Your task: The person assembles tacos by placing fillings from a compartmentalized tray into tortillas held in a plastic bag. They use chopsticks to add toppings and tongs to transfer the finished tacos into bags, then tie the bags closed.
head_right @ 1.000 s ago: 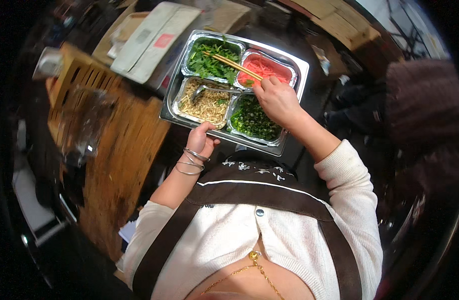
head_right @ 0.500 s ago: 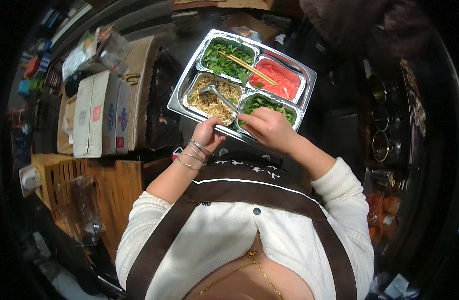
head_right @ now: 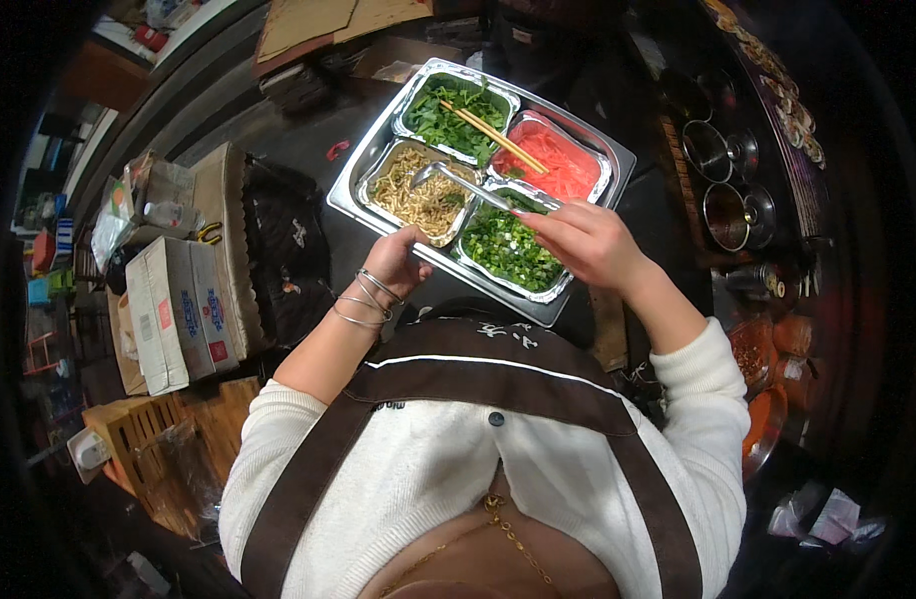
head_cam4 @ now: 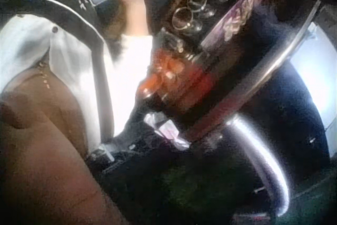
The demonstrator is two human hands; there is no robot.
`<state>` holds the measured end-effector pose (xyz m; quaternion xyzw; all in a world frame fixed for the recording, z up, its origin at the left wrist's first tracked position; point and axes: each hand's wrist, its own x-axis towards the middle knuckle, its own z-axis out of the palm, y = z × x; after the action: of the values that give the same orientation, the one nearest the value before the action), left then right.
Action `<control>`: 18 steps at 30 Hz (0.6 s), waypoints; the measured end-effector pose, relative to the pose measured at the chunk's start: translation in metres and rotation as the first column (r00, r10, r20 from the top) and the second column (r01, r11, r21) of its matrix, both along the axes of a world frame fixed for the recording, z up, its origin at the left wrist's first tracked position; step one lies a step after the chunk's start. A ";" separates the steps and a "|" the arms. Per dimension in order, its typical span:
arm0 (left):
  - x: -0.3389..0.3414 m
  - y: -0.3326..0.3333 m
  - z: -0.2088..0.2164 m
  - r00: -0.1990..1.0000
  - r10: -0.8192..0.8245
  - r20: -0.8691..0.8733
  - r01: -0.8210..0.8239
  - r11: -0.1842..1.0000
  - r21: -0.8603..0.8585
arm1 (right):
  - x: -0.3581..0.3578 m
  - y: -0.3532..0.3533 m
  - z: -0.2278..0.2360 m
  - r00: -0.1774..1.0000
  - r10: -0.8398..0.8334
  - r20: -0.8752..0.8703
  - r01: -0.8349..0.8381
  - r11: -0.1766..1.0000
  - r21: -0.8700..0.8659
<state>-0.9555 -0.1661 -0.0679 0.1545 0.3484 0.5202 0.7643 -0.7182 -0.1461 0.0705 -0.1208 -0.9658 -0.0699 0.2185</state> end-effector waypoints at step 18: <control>-0.022 -0.020 0.027 0.999 -0.031 0.015 0.029 0.993 0.111 | -0.053 -0.046 0.017 0.992 0.124 -0.032 -0.116 0.978 0.170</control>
<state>-0.9773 -0.1861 -0.0406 0.1976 0.3102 0.5284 0.7652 -0.7715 -0.1925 0.0875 -0.0449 -0.9571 -0.1352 0.2523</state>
